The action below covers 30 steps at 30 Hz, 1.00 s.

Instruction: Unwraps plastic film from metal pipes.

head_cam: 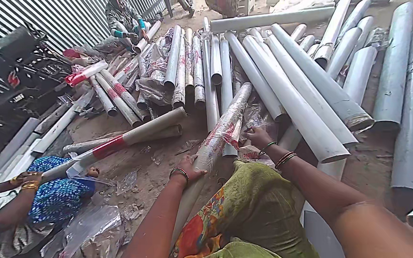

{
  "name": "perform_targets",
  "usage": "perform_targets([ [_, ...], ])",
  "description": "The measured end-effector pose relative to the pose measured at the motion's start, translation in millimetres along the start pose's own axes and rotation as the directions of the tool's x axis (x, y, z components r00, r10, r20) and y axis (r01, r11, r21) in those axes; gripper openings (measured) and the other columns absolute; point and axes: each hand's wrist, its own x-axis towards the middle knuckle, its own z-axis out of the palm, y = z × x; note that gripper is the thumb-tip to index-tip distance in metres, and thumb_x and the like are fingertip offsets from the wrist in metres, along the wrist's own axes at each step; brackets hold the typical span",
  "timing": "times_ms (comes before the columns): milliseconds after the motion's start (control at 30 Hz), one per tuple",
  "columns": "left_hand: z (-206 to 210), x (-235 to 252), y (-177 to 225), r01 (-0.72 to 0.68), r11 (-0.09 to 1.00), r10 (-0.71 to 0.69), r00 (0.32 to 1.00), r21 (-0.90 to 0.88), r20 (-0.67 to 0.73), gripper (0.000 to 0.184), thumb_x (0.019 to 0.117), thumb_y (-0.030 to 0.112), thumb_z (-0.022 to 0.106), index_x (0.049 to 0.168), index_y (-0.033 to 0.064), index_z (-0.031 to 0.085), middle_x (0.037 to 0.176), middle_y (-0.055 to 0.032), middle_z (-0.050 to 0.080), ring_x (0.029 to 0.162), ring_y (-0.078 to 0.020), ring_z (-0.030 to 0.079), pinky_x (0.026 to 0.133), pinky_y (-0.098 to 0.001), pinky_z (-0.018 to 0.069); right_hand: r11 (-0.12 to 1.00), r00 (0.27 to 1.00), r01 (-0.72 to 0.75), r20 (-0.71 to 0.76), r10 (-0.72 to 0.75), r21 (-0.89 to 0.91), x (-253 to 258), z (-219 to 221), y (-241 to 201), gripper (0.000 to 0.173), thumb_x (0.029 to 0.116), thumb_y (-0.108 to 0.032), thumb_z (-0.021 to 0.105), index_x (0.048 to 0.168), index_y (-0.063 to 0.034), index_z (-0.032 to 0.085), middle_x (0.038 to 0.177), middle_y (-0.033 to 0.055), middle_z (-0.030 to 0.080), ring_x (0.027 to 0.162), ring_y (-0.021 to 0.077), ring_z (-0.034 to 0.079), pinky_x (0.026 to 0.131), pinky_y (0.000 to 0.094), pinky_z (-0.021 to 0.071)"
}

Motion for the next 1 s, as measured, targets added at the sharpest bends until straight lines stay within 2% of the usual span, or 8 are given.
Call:
perform_targets([
  [133,1.0,0.3,-1.0,-0.002,1.000,0.002,1.000,-0.009,-0.013,0.085,0.0890,0.044,0.079,0.157,0.0127,0.039,0.159,-0.0201,0.038,0.145,-0.0351,0.041,0.118,-0.0509,0.0352,0.945,0.976,-0.209,0.118,0.184,0.253,25.9,50.1,19.0,0.065,0.0995,-0.031,0.069,0.151,-0.0036,0.040,0.115,0.0250,0.062,0.078,0.0277,0.058,0.071,0.0451,0.0503],
  [167,0.9,0.9,-1.0,-0.004,1.000,0.004,1.000,-0.010,-0.016,0.085,0.0887,0.044,0.079,0.157,0.0125,0.040,0.159,-0.0204,0.038,0.145,-0.0356,0.042,0.118,-0.0511,0.0354,0.918,0.971,-0.232,0.128,0.201,0.322,28.0,53.8,21.4,0.059,0.1004,-0.031,0.067,0.146,-0.0029,0.043,0.106,0.0193,0.060,0.072,0.0212,0.053,0.065,0.0386,0.0470],
  [233,1.5,3.8,-1.9,-0.002,1.000,0.002,1.000,-0.006,-0.016,0.085,0.0881,0.044,0.079,0.157,0.0129,0.041,0.158,-0.0203,0.039,0.144,-0.0357,0.042,0.117,-0.0515,0.0358,0.854,0.961,-0.265,0.188,0.200,0.447,26.9,55.8,22.8,0.035,0.1038,-0.031,0.062,0.123,-0.0021,0.054,0.081,0.0046,0.051,0.058,0.0089,0.044,0.053,0.0253,0.0391],
  [300,1.4,7.7,-3.4,0.003,1.000,-0.003,1.000,0.005,-0.017,0.085,0.0875,0.045,0.080,0.156,0.0141,0.041,0.158,-0.0195,0.040,0.143,-0.0350,0.043,0.117,-0.0514,0.0364,0.784,0.940,-0.315,0.292,0.178,0.535,30.3,58.6,25.2,0.028,0.1064,-0.033,0.056,0.108,-0.0050,0.057,0.069,-0.0010,0.050,0.049,0.0043,0.041,0.046,0.0199,0.0345],
  [433,2.7,9.8,-3.4,0.010,1.000,-0.010,1.000,0.004,-0.024,0.084,0.0875,0.045,0.080,0.156,0.0149,0.041,0.157,-0.0194,0.040,0.143,-0.0356,0.043,0.116,-0.0524,0.0367,0.734,0.945,-0.322,0.254,0.208,0.597,23.4,51.1,17.2,0.022,0.1049,-0.029,0.059,0.100,-0.0069,0.058,0.065,-0.0038,0.049,0.045,0.0025,0.037,0.043,0.0183,0.0324],
  [667,4.8,9.9,-2.2,0.045,0.998,-0.044,0.999,0.041,-0.030,0.083,0.0875,0.048,0.079,0.157,0.0195,0.042,0.158,-0.0158,0.040,0.143,-0.0341,0.044,0.116,-0.0547,0.0355,0.841,0.992,-0.108,0.007,0.123,0.529,19.0,42.7,14.7,0.024,0.1020,-0.024,0.060,0.112,-0.0026,0.058,0.068,0.0008,0.049,0.049,0.0080,0.040,0.048,0.0258,0.0374],
  [767,5.9,11.3,-3.7,0.052,0.997,-0.050,0.998,0.048,-0.039,0.082,0.0875,0.049,0.078,0.156,0.0208,0.043,0.158,-0.0143,0.041,0.142,-0.0335,0.044,0.115,-0.0555,0.0349,0.862,0.990,-0.115,-0.014,0.139,0.493,23.0,39.0,7.2,0.022,0.1028,-0.016,0.059,0.112,0.0037,0.059,0.072,0.0035,0.050,0.054,0.0099,0.043,0.054,0.0280,0.0404],
  [1000,3.4,10.3,-4.4,0.044,0.998,-0.042,0.998,0.053,-0.039,0.083,0.0867,0.052,0.078,0.156,0.0212,0.043,0.158,-0.0131,0.041,0.143,-0.0327,0.043,0.116,-0.0556,0.0334,0.858,0.984,-0.162,0.016,0.177,0.488,18.4,36.8,3.3,0.023,0.1035,-0.018,0.059,0.115,0.0021,0.057,0.072,0.0022,0.049,0.053,0.0081,0.042,0.051,0.0252,0.0391],
])
